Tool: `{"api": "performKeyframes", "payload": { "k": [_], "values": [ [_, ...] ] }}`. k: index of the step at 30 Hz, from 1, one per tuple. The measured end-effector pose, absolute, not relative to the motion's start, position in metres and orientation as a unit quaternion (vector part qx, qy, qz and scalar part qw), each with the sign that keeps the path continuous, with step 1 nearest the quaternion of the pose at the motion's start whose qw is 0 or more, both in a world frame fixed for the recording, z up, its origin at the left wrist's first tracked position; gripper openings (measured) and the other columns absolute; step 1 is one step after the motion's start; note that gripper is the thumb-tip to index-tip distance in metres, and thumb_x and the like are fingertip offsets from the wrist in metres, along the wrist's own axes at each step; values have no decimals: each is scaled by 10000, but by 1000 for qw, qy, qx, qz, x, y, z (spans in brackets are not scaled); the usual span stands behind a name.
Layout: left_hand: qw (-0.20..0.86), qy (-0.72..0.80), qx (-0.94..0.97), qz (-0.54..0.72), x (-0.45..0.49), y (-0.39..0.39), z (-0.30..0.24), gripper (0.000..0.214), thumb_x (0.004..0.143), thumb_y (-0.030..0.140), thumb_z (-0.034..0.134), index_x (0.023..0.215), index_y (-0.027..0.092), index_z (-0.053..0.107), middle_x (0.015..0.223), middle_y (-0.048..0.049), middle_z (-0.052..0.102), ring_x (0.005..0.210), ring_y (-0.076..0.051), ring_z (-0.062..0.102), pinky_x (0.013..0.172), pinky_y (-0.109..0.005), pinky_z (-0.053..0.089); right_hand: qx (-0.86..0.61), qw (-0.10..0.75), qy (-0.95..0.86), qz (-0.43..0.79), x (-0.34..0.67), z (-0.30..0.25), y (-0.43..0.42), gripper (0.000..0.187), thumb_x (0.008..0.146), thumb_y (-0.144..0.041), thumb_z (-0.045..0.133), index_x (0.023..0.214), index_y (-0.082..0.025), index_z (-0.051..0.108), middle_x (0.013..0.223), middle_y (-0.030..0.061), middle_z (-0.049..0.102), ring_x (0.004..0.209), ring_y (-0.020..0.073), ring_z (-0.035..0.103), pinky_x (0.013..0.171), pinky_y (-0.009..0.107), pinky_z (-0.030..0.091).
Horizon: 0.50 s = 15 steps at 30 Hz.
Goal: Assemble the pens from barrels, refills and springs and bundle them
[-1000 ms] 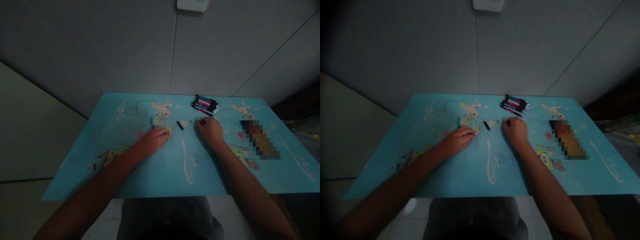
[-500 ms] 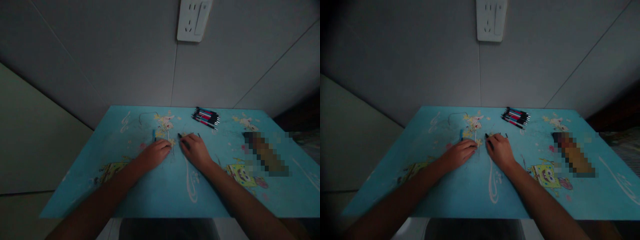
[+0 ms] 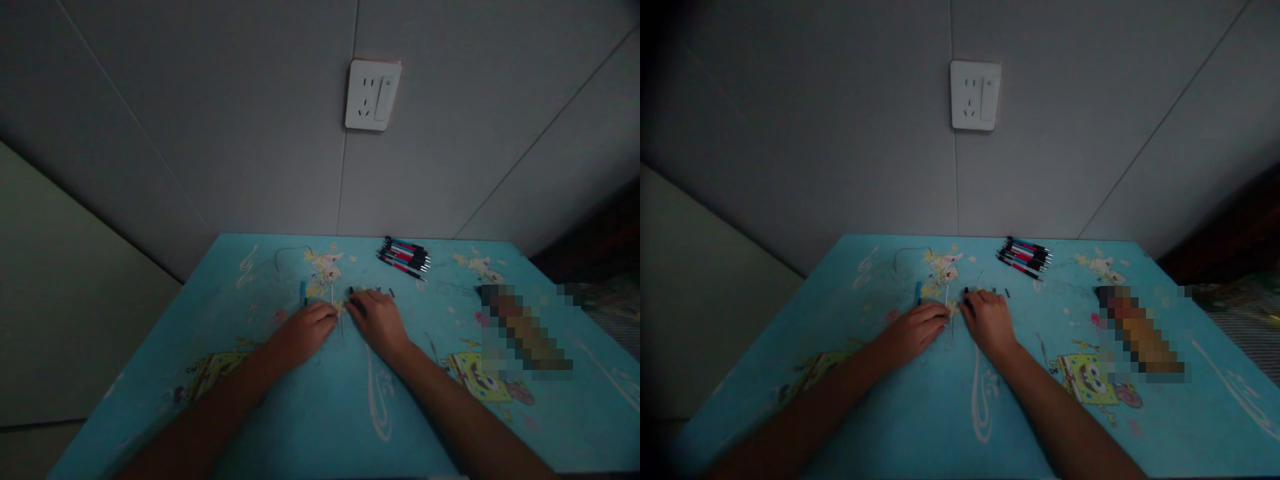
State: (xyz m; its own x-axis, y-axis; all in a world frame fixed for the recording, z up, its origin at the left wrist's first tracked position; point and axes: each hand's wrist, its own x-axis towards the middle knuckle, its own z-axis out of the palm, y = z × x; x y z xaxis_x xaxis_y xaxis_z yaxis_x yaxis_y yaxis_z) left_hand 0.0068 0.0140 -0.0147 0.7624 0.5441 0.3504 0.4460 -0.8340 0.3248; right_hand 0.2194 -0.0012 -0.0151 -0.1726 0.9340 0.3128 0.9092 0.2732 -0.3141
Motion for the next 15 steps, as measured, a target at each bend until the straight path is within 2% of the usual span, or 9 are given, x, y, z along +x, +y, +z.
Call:
{"api": "performKeyframes", "payload": {
  "k": [9,15],
  "values": [
    [107,263,932,226,7,15,-17,214,964,136,488,1093,160,657,1114,-79,657,1104,-206,598,981,-390,530,-667,255,-699,-34,272,-7,4,248,943,-362,567,1130,-225,657,1011,75,689,908,235,627,800,345,398],
    [104,265,931,228,6,15,-19,227,968,145,479,1112,182,651,1132,-76,651,1112,-207,597,979,-402,531,-684,204,-698,-55,285,-16,13,193,932,-375,576,945,-229,702,913,59,702,893,239,619,785,364,359]
  ]
}}
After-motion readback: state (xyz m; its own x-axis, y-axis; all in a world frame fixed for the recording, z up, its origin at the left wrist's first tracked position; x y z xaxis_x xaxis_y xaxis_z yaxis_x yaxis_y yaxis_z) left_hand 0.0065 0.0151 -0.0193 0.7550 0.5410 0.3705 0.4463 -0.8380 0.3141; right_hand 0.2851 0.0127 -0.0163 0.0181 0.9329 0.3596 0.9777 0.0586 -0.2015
